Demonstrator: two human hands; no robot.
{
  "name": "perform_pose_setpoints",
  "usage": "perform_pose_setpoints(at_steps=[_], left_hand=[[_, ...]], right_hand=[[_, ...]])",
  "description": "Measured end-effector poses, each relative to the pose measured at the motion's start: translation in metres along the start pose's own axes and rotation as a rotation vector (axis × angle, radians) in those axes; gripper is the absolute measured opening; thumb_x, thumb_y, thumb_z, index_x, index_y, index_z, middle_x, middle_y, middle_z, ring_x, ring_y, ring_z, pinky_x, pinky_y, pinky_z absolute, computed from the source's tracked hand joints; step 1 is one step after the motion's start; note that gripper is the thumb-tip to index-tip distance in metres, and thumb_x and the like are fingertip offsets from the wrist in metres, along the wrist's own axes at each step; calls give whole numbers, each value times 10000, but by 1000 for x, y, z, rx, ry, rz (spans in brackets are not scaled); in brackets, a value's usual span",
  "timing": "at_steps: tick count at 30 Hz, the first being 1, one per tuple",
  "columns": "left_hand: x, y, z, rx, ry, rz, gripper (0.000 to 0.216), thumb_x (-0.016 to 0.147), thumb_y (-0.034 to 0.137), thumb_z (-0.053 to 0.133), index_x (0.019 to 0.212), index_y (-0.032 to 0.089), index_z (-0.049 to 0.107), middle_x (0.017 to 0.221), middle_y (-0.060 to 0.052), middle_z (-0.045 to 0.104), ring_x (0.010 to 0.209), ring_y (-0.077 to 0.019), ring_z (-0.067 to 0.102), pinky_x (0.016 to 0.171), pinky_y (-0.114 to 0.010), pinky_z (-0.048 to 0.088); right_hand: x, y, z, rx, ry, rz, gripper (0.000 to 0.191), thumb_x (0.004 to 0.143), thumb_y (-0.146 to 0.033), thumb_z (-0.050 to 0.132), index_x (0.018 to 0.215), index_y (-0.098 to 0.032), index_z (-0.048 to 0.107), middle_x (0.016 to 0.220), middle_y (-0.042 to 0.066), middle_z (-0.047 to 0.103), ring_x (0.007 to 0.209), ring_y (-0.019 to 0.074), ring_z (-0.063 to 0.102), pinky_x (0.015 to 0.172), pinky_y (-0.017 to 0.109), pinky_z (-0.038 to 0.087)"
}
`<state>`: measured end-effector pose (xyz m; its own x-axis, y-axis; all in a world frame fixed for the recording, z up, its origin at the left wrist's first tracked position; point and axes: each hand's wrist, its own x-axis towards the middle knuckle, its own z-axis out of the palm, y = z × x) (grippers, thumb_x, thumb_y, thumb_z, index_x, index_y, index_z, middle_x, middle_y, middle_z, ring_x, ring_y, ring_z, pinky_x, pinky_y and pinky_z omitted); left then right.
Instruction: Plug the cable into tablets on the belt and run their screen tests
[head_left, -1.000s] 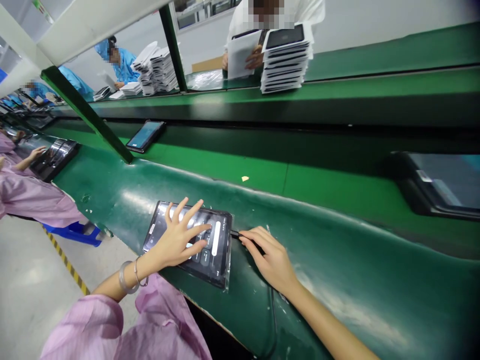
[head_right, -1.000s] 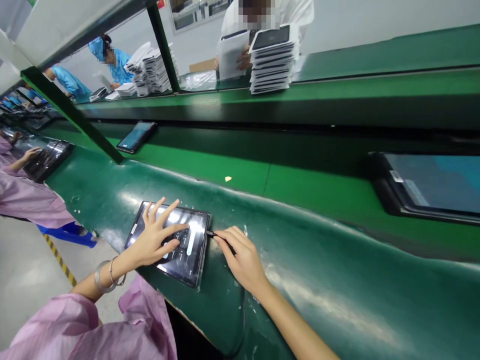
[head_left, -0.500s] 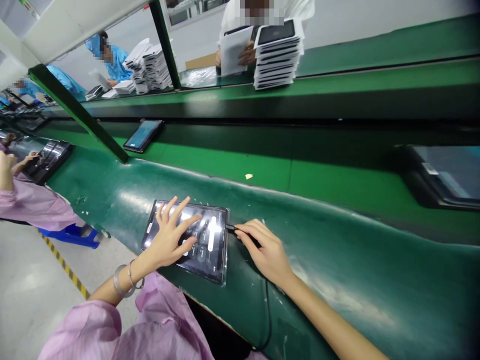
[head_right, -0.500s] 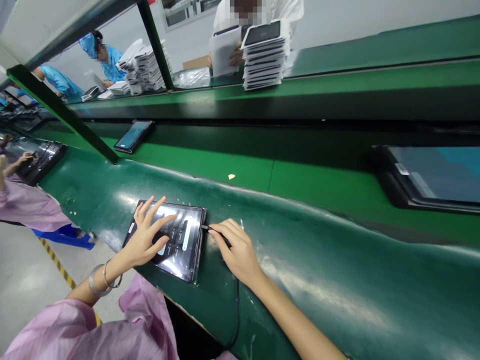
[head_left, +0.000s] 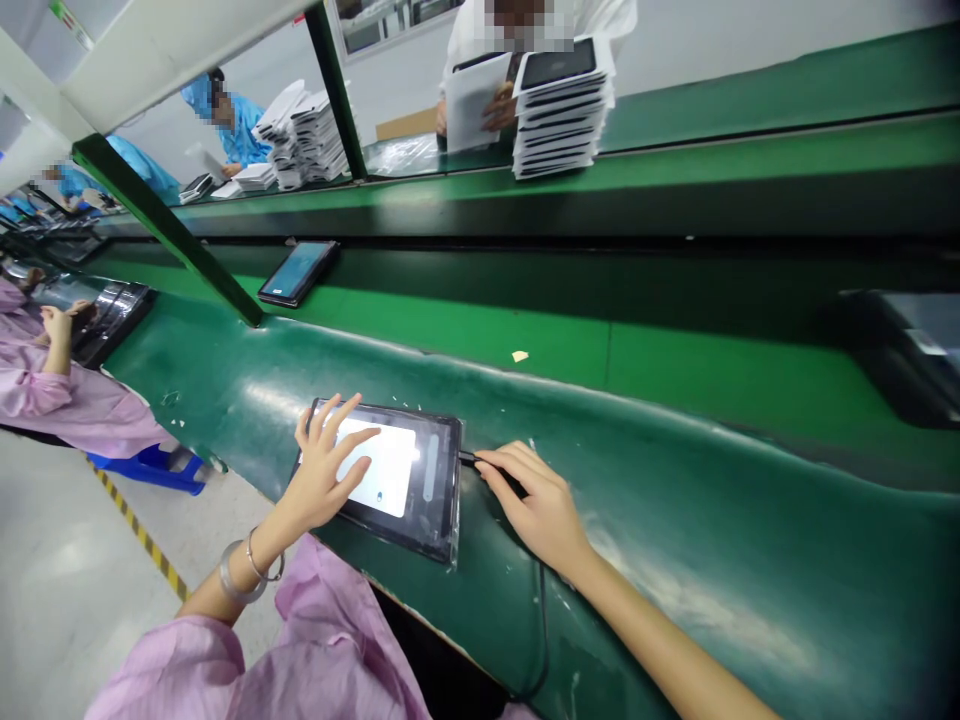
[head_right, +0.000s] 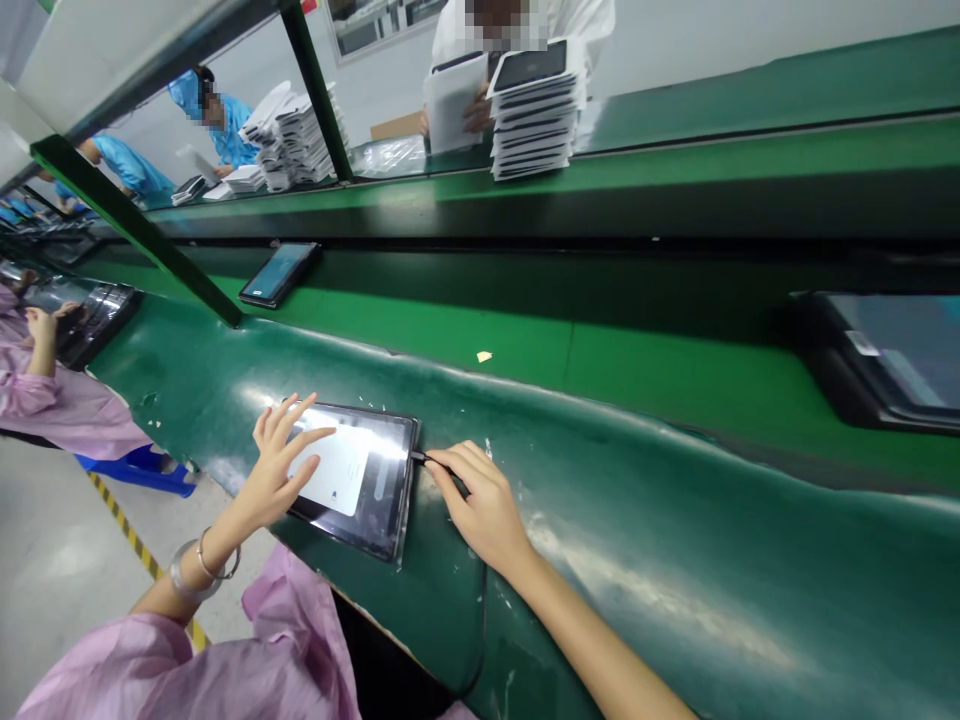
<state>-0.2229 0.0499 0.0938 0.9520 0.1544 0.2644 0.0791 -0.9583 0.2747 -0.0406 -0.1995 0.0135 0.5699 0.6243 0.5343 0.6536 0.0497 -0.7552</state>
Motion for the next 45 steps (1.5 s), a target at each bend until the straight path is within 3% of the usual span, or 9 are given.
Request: perform_pose_setpoints(at_steps=[5, 9, 13, 22, 26, 31, 40, 43, 45], left_hand=[[-26, -39, 2, -148, 146, -336, 345, 1103, 368, 436, 1436, 344, 522, 1670, -52, 332, 1569, -286, 232, 1279, -618, 53], [-40, -70, 9, -651, 216, -564, 538, 1039, 466, 572, 1517, 283, 406, 1657, -99, 354, 1542, -274, 320, 1304, -538, 211], [-42, -84, 18, -1012, 208, -631, 600, 974, 456, 687, 1476, 243, 435, 1643, -111, 387, 1534, -257, 347, 1304, -455, 280], [-38, -87, 26, -1148, 243, -665, 608, 916, 382, 772, 1433, 244, 483, 1641, -104, 398, 1544, -244, 328, 1311, -434, 275], [-38, -89, 29, -1163, 245, -665, 777, 829, 327, 864, 1469, 268, 426, 1656, -106, 371, 1545, -253, 326, 1316, -447, 257], [-37, -86, 25, -1135, 265, -712, 608, 990, 474, 642, 1498, 233, 410, 1627, -138, 415, 1519, -259, 377, 1308, -477, 258], [-32, -84, 28, -1043, 223, -646, 687, 941, 438, 696, 1510, 237, 366, 1651, -153, 362, 1550, -270, 314, 1317, -488, 241], [-29, -76, 24, -771, 191, -592, 936, 856, 456, 805, 1595, 263, 263, 1694, -156, 252, 1579, -320, 225, 1315, -548, 192], [-25, -61, 17, -468, 134, -518, 1123, 799, 521, 872, 1651, 316, 169, 1730, -145, 120, 1598, -386, 70, 1294, -655, 65]], right_hand=[[-5, 11, -3, -81, -101, 118, 99, 1064, -248, 594, 1033, -233, 687, 924, -7, 659, 862, 178, 599, 822, 331, 449], [-5, 14, -3, -116, -122, 128, 120, 1075, -292, 569, 1047, -236, 671, 929, -8, 654, 874, 181, 597, 817, 329, 450], [-4, 13, -3, -156, -117, 87, 118, 1079, -296, 561, 1050, -244, 663, 925, -19, 656, 847, 170, 599, 806, 320, 448], [-3, 10, -5, -167, -138, 94, 120, 1084, -305, 550, 1072, -249, 655, 944, -13, 670, 876, 174, 607, 777, 302, 466], [-3, 10, -5, -174, -149, 108, 149, 1083, -326, 544, 1088, -246, 669, 953, 1, 674, 879, 182, 614, 773, 308, 484], [-1, 9, -6, -176, -147, 112, 170, 1081, -347, 538, 1071, -243, 671, 923, 10, 670, 851, 193, 615, 754, 321, 494], [-2, 14, -6, -190, -145, 107, 176, 1069, -370, 547, 1075, -254, 679, 951, 17, 681, 850, 200, 632, 746, 333, 506], [-2, 14, -6, -202, -151, 109, 168, 1071, -370, 550, 1075, -260, 677, 967, 7, 681, 870, 188, 634, 746, 318, 498], [-2, 14, -6, -206, -157, 105, 164, 1073, -368, 547, 1082, -264, 675, 970, 0, 680, 877, 182, 633, 748, 311, 496]])
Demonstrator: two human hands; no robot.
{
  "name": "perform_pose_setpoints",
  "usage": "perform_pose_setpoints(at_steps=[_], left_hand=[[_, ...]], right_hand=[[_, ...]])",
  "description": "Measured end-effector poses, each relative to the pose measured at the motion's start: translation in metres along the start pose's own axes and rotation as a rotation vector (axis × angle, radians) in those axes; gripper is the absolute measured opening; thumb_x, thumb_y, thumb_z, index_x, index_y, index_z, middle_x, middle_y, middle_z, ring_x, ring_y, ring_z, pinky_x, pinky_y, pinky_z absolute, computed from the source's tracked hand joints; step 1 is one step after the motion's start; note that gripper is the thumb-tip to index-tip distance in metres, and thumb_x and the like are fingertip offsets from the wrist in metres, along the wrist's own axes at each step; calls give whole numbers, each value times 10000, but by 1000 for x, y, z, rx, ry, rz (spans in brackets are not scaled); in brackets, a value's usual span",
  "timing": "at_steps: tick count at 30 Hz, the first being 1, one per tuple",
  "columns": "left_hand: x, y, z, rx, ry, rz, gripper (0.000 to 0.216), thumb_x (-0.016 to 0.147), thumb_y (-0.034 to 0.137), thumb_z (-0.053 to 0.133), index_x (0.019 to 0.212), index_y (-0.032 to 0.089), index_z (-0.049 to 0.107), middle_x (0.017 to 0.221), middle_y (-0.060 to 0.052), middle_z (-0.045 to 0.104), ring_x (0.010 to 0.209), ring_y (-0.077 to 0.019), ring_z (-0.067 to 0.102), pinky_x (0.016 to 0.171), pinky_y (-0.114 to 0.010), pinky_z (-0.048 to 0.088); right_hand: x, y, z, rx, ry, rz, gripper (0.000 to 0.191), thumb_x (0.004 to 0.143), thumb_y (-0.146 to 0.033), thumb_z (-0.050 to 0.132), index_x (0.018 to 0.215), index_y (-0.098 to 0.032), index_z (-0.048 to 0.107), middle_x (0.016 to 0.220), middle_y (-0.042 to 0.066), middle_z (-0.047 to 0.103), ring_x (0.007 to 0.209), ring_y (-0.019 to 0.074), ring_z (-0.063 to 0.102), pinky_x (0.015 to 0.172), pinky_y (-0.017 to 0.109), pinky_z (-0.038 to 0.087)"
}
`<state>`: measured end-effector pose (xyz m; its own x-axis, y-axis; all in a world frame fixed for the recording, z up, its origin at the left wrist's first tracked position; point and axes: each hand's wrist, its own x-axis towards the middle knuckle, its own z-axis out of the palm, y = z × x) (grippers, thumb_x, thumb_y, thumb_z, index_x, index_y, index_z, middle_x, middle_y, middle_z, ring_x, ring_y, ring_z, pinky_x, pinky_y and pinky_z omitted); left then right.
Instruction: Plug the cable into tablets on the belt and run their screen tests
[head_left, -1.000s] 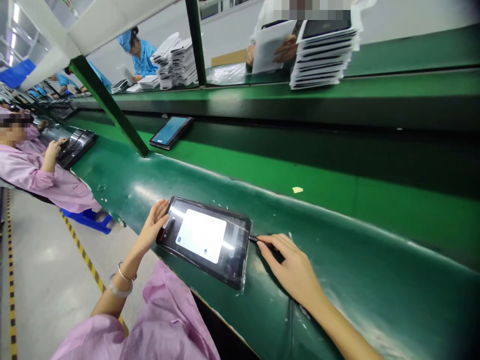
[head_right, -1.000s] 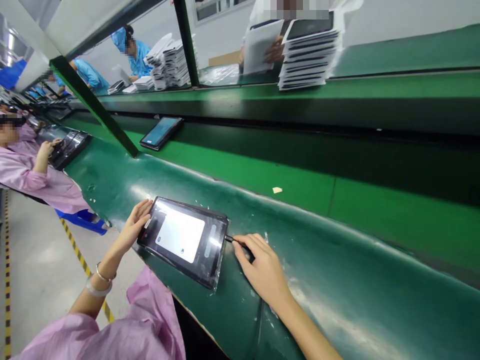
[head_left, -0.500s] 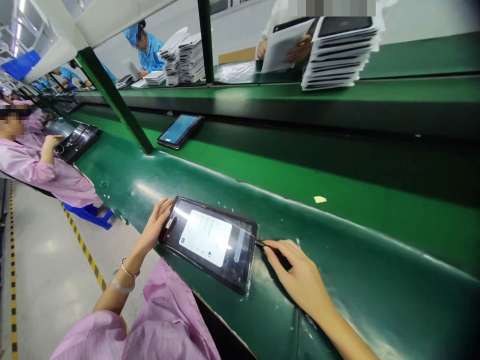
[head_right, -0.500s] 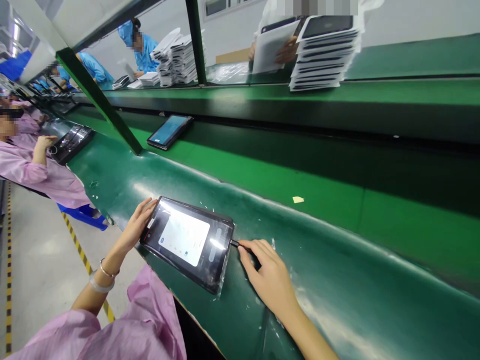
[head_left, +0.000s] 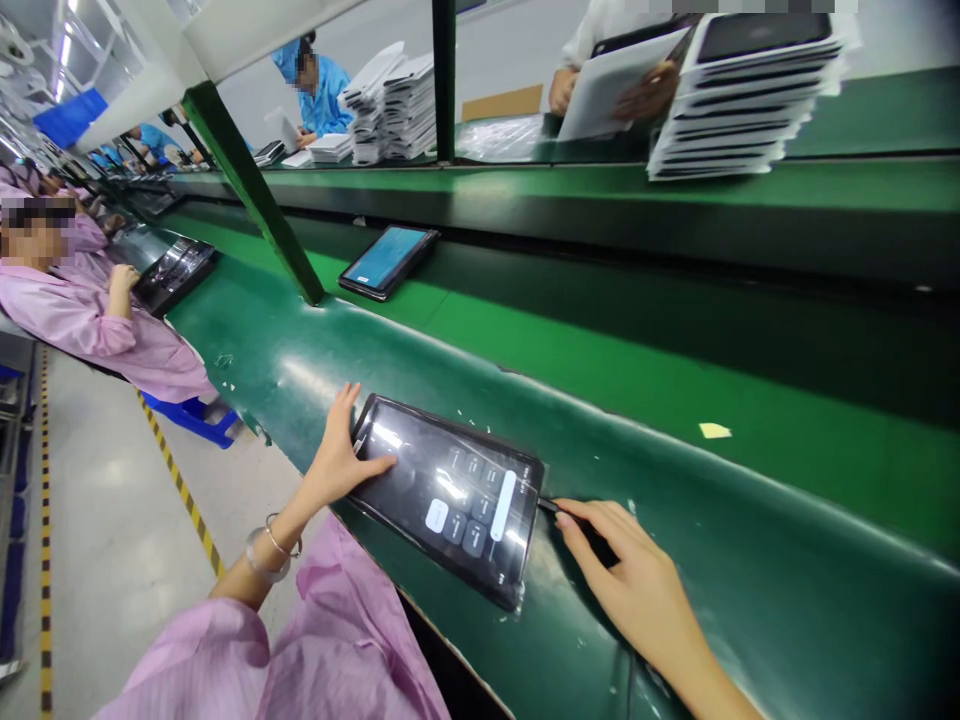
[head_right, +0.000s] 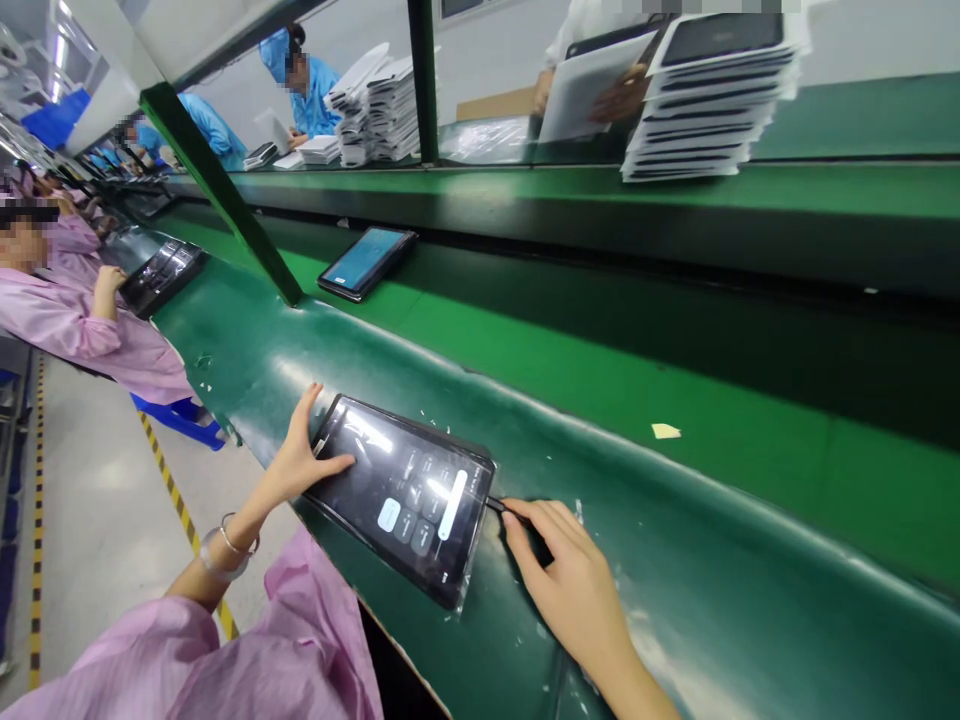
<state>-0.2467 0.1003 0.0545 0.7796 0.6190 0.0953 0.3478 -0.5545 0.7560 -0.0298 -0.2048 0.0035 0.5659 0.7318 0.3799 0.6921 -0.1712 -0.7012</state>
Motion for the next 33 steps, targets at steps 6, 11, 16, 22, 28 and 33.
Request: perform_pose_setpoints(at_steps=[6, 11, 16, 22, 28, 33], left_hand=[[-6, 34, -1, 178, -111, 161, 1130, 845, 679, 778, 1668, 377, 64, 1742, -133, -48, 1589, -420, -81, 1239, -730, -46], [2, 4, -16, -45, 17, -223, 713, 1025, 650, 480, 1562, 204, 331, 1457, -173, 506, 1272, -304, 555, 1055, -485, 492], [-2, -7, -12, 26, -69, -269, 665, 1042, 578, 454, 1563, 178, 352, 1334, -147, 560, 1164, -277, 569, 1088, -479, 429], [-7, 3, 6, 215, 18, -114, 764, 1017, 495, 491, 1628, 125, 218, 1435, -226, 502, 1326, -371, 479, 1130, -569, 385], [-9, 11, -8, 112, -98, -188, 1167, 845, 621, 770, 1682, 249, 47, 1567, -202, 408, 1388, -403, 424, 1147, -577, 374], [-4, 0, -26, -28, -83, -439, 755, 1014, 674, 460, 1593, 217, 294, 1272, -129, 636, 1116, -285, 627, 1052, -463, 449]], right_hand=[[0, 0, 0, 6, -17, -17, 156, 1079, -348, 547, 1140, -274, 671, 986, 0, 678, 888, 179, 632, 771, 315, 490], [-2, 3, 3, 1, -51, -9, 208, 1071, -411, 585, 1228, -301, 666, 939, 0, 652, 844, 193, 621, 798, 361, 470], [-3, 6, 5, 11, -35, -8, 200, 1078, -427, 575, 1166, -285, 684, 922, 6, 654, 804, 197, 606, 768, 369, 454], [0, 1, 5, -23, -15, -22, 233, 1083, -454, 556, 1129, -267, 687, 923, 9, 665, 796, 199, 595, 739, 360, 448], [-1, 3, 5, -37, -17, -19, 225, 1080, -451, 563, 1144, -276, 690, 950, 3, 675, 821, 200, 610, 753, 354, 456], [-2, 3, 8, -50, -8, -45, 236, 1088, -433, 545, 1145, -257, 693, 946, 21, 682, 808, 215, 617, 768, 370, 453]])
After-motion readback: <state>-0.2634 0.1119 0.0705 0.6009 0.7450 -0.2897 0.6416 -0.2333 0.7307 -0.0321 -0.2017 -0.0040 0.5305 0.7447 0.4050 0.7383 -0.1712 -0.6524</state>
